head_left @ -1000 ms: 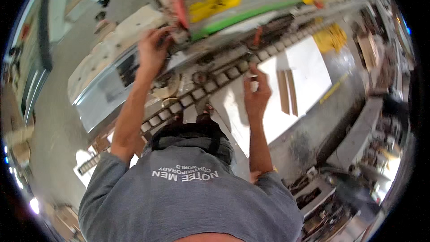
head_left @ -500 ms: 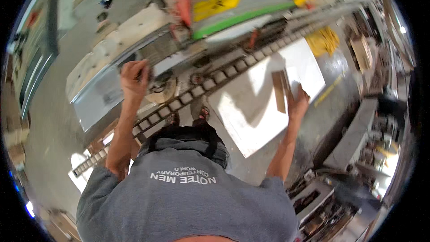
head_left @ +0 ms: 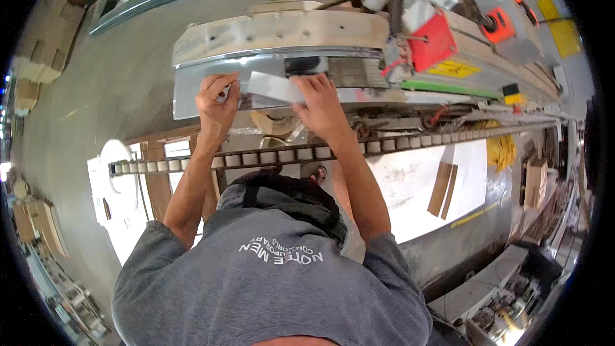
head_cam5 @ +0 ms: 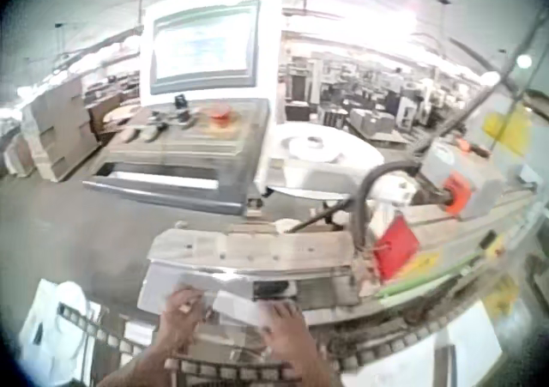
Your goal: The person uses an edge-banding machine by placing white panels one at a time onto the conveyor, retrieves a stack of panels from the floor, and places them onto a stack on the machine's feed table.
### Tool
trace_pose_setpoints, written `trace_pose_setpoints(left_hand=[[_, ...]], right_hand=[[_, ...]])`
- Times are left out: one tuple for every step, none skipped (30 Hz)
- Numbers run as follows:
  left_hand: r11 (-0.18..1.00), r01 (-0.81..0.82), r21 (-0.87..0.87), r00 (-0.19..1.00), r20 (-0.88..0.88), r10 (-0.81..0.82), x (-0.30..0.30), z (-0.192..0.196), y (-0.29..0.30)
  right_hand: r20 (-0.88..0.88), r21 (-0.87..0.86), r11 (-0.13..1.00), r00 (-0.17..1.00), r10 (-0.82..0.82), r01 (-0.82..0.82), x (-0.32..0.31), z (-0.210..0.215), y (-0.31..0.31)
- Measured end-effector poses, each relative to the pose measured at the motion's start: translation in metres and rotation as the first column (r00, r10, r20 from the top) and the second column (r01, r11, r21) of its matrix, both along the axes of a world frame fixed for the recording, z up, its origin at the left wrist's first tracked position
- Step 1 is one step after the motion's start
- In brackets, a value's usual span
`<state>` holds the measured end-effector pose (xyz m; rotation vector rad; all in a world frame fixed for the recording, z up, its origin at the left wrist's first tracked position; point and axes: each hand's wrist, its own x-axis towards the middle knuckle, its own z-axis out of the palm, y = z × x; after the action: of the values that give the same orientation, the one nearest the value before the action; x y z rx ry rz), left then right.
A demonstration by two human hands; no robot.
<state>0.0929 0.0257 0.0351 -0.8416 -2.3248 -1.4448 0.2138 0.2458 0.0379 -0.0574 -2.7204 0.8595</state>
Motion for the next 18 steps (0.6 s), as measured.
trace_pose_setpoints(left_hand=[[0.999,-0.031,-0.025,0.999,-0.011,0.031,-0.005,0.0,-0.01],[0.997,-0.059,-0.051,0.998,-0.022,0.057,-0.009,-0.001,-0.019],[0.996,-0.073,-0.051,0.997,-0.022,0.072,-0.012,-0.002,-0.026],[0.993,-0.089,-0.074,0.996,0.006,0.089,-0.015,-0.004,-0.033],[0.99,-0.098,-0.097,0.994,0.035,0.102,-0.018,-0.006,-0.039],[0.99,-0.107,-0.093,0.993,0.036,0.111,-0.023,-0.006,-0.044],[0.986,-0.088,-0.141,0.996,-0.01,0.088,-0.027,-0.008,-0.048],[0.98,-0.067,-0.188,0.997,-0.053,0.058,-0.032,-0.009,-0.049],[0.981,-0.068,-0.184,0.997,-0.049,0.06,-0.037,-0.009,-0.049],[0.98,-0.019,-0.2,0.998,-0.07,0.005,-0.041,-0.009,-0.044],[0.975,0.032,-0.22,0.995,-0.09,-0.053,-0.045,-0.009,-0.039],[0.975,0.05,-0.215,0.994,-0.088,-0.071,-0.05,-0.011,-0.034],[0.967,0.069,-0.245,0.989,-0.109,-0.098,-0.056,-0.014,-0.031],[0.957,0.093,-0.273,0.983,-0.129,-0.132,-0.06,-0.018,-0.028],[0.955,0.119,-0.27,0.979,-0.128,-0.158,-0.066,-0.022,-0.026],[0.959,0.109,-0.262,0.977,-0.148,-0.151,-0.071,-0.029,-0.029],[0.963,0.107,-0.249,0.973,-0.175,-0.153,-0.078,-0.03,-0.024],[0.963,0.118,-0.243,0.977,-0.143,-0.156,-0.079,-0.031,-0.021]], right_hand=[[-0.015,0.042,0.998,0.999,0.046,-0.045,-0.019,-0.001,-0.006],[-0.016,0.042,0.997,0.998,0.065,-0.064,-0.032,-0.002,-0.011],[-0.122,0.107,0.994,0.992,0.036,-0.023,-0.043,-0.003,-0.017],[-0.232,0.17,0.985,0.973,0.019,0.022,-0.052,-0.002,-0.023],[-0.232,0.174,0.985,0.972,0.033,0.008,-0.055,-0.001,-0.03],[-0.204,0.058,0.996,0.978,-0.055,0.068,-0.053,0.0,-0.037],[-0.159,-0.058,0.99,0.977,-0.138,0.131,-0.049,0.002,-0.045],[-0.117,-0.061,0.98,0.974,-0.196,0.19,-0.04,0.004,-0.051],[-0.113,-0.056,0.981,0.975,-0.193,0.188,-0.033,-0.002,-0.059],[-0.022,-0.397,0.892,0.97,-0.244,0.215,-0.025,-0.014,-0.067],[0.077,-0.687,0.685,0.962,-0.262,0.242,-0.022,-0.029,-0.073],[-0.005,-0.607,0.769,0.967,-0.256,0.2,-0.022,-0.045,-0.076],[-0.004,-0.605,0.766,0.962,-0.275,0.216,-0.027,-0.051,-0.081],[-0.055,-0.642,0.741,0.953,-0.299,0.195,-0.034,-0.053,-0.086],[-0.107,-0.676,0.717,0.94,-0.325,0.171,-0.038,-0.055,-0.09],[-0.042,-0.684,0.696,0.941,-0.336,0.218,-0.042,-0.037,-0.097],[-0.044,-0.679,0.695,0.931,-0.361,0.237,-0.044,-0.034,-0.098],[-0.077,-0.673,0.706,0.928,-0.364,0.221,-0.047,-0.032,-0.098]])
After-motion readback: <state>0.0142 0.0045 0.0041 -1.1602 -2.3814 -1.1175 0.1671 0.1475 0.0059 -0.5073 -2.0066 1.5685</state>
